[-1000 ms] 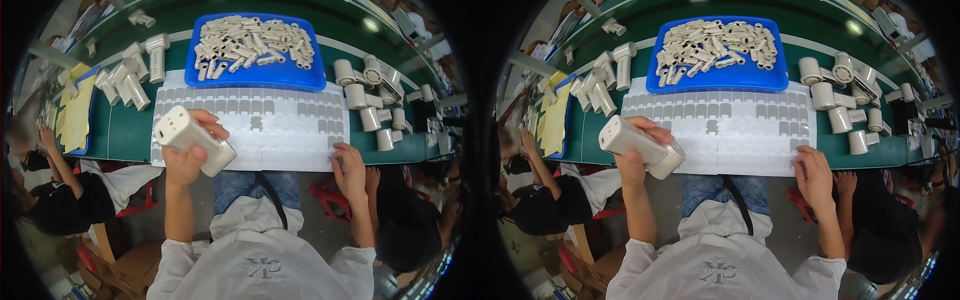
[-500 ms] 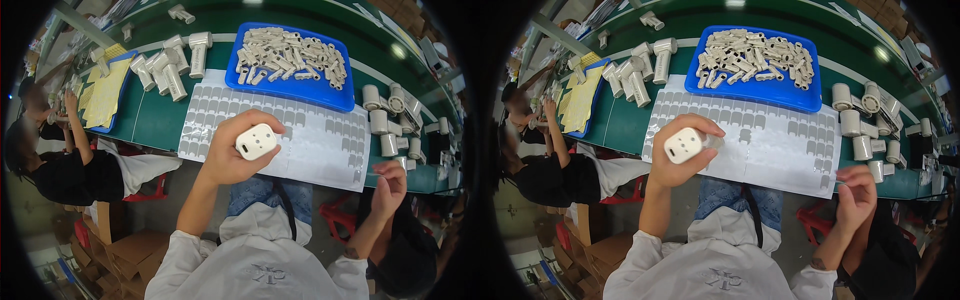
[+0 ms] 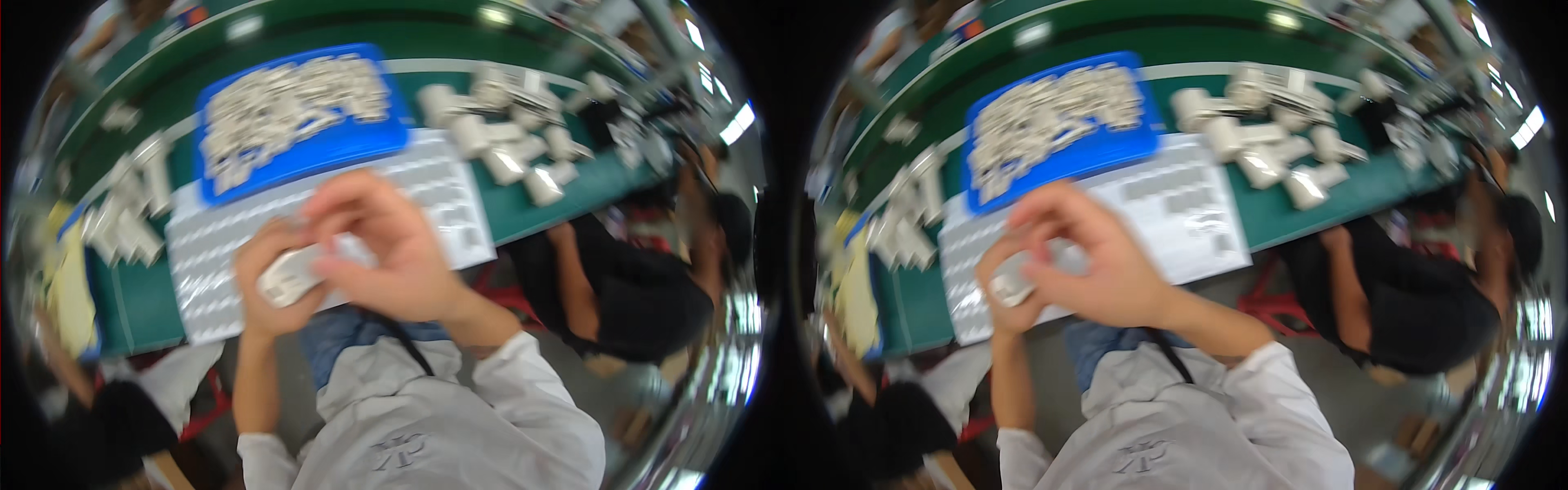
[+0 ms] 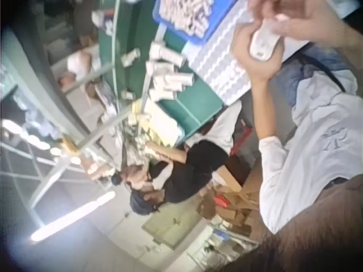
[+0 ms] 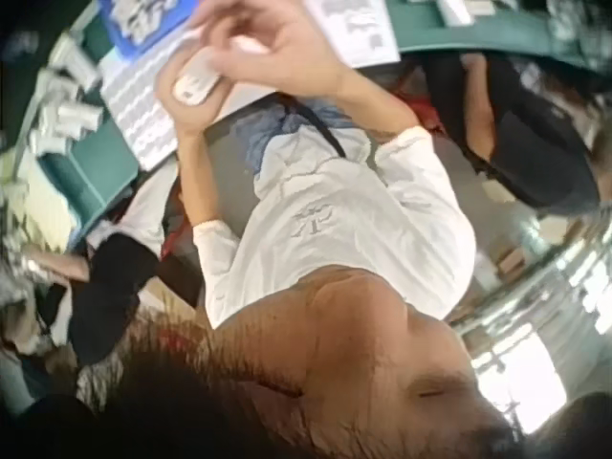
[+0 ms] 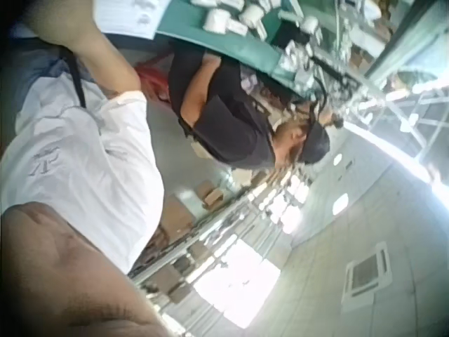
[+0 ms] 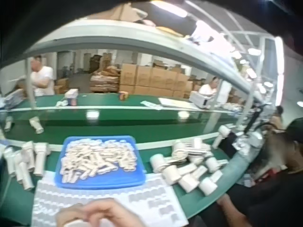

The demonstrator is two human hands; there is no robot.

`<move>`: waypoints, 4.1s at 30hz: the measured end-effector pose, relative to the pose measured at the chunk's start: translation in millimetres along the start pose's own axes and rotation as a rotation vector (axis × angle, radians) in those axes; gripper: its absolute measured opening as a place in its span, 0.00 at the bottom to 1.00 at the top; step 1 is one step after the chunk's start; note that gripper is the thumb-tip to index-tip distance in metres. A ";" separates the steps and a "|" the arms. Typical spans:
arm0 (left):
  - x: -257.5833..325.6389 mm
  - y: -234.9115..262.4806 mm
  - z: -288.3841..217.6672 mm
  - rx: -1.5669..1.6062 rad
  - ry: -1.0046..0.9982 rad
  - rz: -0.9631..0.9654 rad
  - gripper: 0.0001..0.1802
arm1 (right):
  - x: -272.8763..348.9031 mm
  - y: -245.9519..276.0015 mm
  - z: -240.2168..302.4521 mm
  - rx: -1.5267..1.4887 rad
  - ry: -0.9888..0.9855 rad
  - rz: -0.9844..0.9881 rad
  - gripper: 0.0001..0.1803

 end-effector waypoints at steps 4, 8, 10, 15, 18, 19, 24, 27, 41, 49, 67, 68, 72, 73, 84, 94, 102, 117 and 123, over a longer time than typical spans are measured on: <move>-3.2 -4.3 9.5 -0.072 0.099 0.014 0.16 | 1.4 4.3 -3.9 -0.023 -0.079 -0.024 0.19; -4.8 -11.9 9.1 -0.027 0.152 0.045 0.18 | 4.8 7.4 0.8 0.037 -0.074 -0.031 0.18; 3.2 -10.4 19.0 0.075 0.116 -0.018 0.23 | 3.9 7.0 -2.4 0.093 -0.059 -0.008 0.18; -1.1 -17.3 13.2 0.052 0.020 0.038 0.20 | 10.3 3.2 -4.0 0.139 -0.104 0.032 0.19; -4.3 -16.1 6.9 0.056 -0.012 0.000 0.19 | 9.8 0.5 -0.2 0.191 -0.091 0.045 0.20; -1.2 -14.0 9.0 0.063 -0.013 -0.024 0.19 | 9.3 -3.2 -2.6 0.200 -0.101 0.043 0.20; -1.8 -15.8 3.2 0.033 -0.038 -0.028 0.18 | 8.3 -2.6 0.8 0.275 -0.106 0.030 0.20; -0.5 -17.3 6.1 0.028 -0.038 -0.054 0.18 | 9.6 -2.9 0.8 0.302 -0.110 0.014 0.20; -1.3 -15.5 3.2 0.040 -0.078 -0.049 0.17 | 9.4 -4.4 2.2 0.353 -0.077 0.026 0.21; -2.0 -16.0 3.1 0.038 -0.083 -0.045 0.18 | 10.7 -3.4 2.7 0.368 -0.077 0.016 0.21; 0.5 -16.9 7.0 0.040 -0.019 -0.043 0.17 | 10.8 -8.1 2.3 0.496 -0.081 0.016 0.20; 1.7 -17.5 7.3 0.049 -0.037 -0.043 0.17 | 11.3 -8.1 2.5 0.535 -0.077 0.018 0.20; -2.7 -15.8 4.5 0.122 -0.035 0.008 0.17 | 3.1 -12.0 9.2 0.795 -0.152 0.152 0.17; -1.8 -18.3 6.5 0.110 0.038 0.058 0.17 | 2.2 -5.0 -5.0 0.599 -0.203 0.174 0.16; -42.1 68.1 14.7 0.234 0.051 -0.278 0.30 | 64.2 119.5 -54.6 0.427 -0.388 -0.183 0.10; -236.4 100.5 113.4 -0.652 0.131 0.043 0.24 | 99.5 193.8 -21.2 0.435 -0.392 -0.398 0.08; -301.7 133.6 289.9 -1.158 0.302 0.324 0.24 | 94.3 200.7 -30.8 0.571 -0.428 -0.397 0.07; -273.2 44.1 220.1 -0.760 0.012 0.324 0.20 | 87.8 187.6 6.2 0.762 -0.116 -0.402 0.05; -157.5 79.9 79.1 -0.633 0.016 0.260 0.10 | 55.6 216.4 101.5 1.385 0.184 -0.387 0.09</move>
Point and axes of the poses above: each hand's wrist, its own x-axis away from the middle knuckle, its own y-axis out of the back of the hand, z = x × y, the point moved 9 cm from there along -x, towards the middle knuckle, and after that the axes turned 5 degrees about -x, right-handed, at the moved point
